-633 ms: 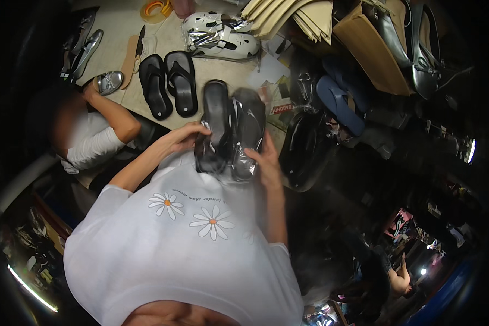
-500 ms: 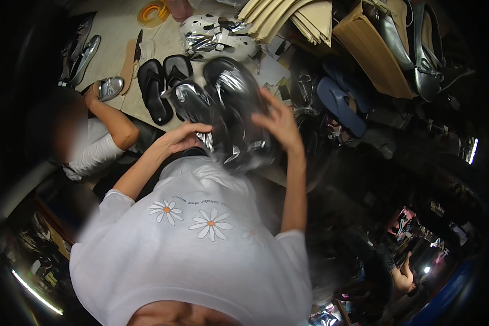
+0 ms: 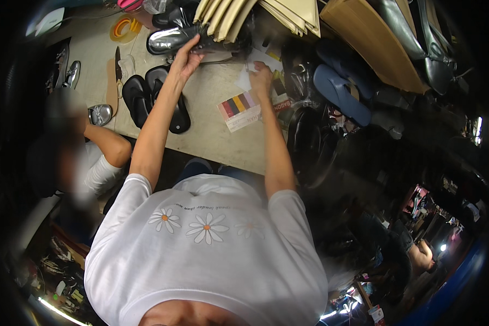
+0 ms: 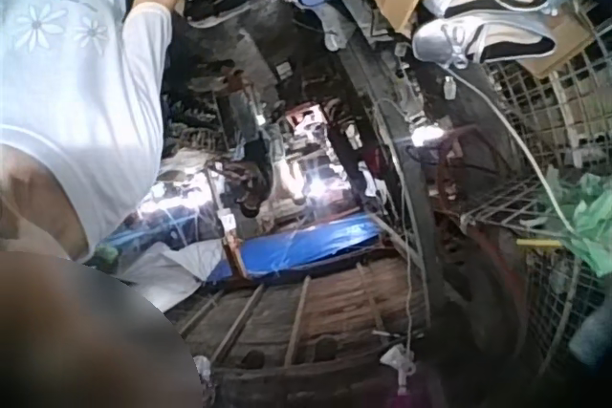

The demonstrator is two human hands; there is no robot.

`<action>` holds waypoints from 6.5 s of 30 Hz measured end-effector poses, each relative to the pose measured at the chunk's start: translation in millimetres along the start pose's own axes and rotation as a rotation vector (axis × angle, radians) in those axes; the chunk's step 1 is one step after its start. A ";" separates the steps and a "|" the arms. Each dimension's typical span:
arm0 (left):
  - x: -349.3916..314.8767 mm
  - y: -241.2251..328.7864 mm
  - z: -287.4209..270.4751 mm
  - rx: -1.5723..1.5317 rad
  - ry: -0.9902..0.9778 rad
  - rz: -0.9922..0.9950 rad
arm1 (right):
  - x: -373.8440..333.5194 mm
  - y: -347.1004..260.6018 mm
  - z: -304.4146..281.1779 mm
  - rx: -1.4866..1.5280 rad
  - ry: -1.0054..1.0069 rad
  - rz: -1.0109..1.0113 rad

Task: The person places a pair of black flip-flops into a clear plastic bag, seals it, and writes on a piece of paper. They then move to a second table and place a pair of white flats into a plastic bag.

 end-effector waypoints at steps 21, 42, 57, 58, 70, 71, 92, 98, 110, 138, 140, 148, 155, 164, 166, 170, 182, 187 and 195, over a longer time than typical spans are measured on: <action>28.5 42.1 -7.7 0.221 0.385 0.068 | -94.0 -29.9 -17.8 0.411 -0.062 0.098; -173.1 82.1 -121.0 1.790 0.662 0.399 | -278.2 -107.8 -154.6 1.359 -0.219 0.119; -201.9 -73.3 -31.3 1.900 0.068 0.232 | -284.0 -19.5 -273.1 1.452 0.320 0.066; -200.8 -95.1 -18.7 1.907 0.015 0.308 | -283.0 -13.8 -286.9 1.421 0.315 0.019; -184.6 -235.4 -10.6 1.965 -0.001 0.173 | -309.7 33.0 -369.4 1.207 0.358 0.019; -190.5 -232.2 -10.7 1.975 -0.056 0.241 | -305.7 32.6 -368.4 1.251 0.333 0.020; -6.2 -164.9 -49.3 1.886 0.313 0.319 | -327.0 -27.1 -221.5 0.835 0.331 0.156; 6.6 -117.4 -65.2 1.693 0.042 0.335 | -316.4 -82.9 -176.6 0.611 0.140 -0.110; -159.8 -7.3 -117.5 1.741 -0.500 -0.377 | -269.8 -98.9 -62.9 0.559 0.031 -0.369; -213.6 -40.6 -184.7 1.913 -0.180 0.867 | -229.0 -68.2 114.4 0.449 0.037 -0.221; -212.9 -41.2 -185.7 1.908 -0.186 0.887 | -229.5 -69.4 115.5 0.401 0.023 -0.246; -213.8 -41.1 -185.4 1.904 -0.180 0.894 | -227.8 -71.1 117.9 0.338 0.019 -0.299; -213.7 -40.3 -184.5 1.928 -0.174 0.901 | -227.8 -72.3 117.1 0.315 0.045 -0.320; -214.4 -39.5 -183.3 1.942 -0.170 0.885 | -228.2 -74.1 116.0 0.344 0.058 -0.316; -214.5 -39.7 -183.0 1.944 -0.170 0.884 | -228.3 -73.7 116.2 0.330 0.075 -0.315; -214.2 -39.4 -182.8 1.934 -0.169 0.877 | -228.5 -73.4 116.1 0.303 0.097 -0.339; -214.4 -39.6 -181.4 1.947 -0.175 0.886 | -228.2 -74.8 115.7 0.320 0.130 -0.357; -213.9 -39.7 -181.0 1.943 -0.173 0.869 | -227.8 -72.9 116.5 0.289 0.134 -0.368; -214.1 -40.0 -180.2 1.940 -0.175 0.860 | -228.7 -74.4 115.1 0.303 0.149 -0.326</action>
Point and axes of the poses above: each hand's wrist, its own x-axis towards the middle knuckle, its own z-axis out of the palm, y = z × x, the point moved 3 cm from there along x, towards the middle knuckle, and after that the axes turned 8 degrees about -x, right-handed, at the moved point
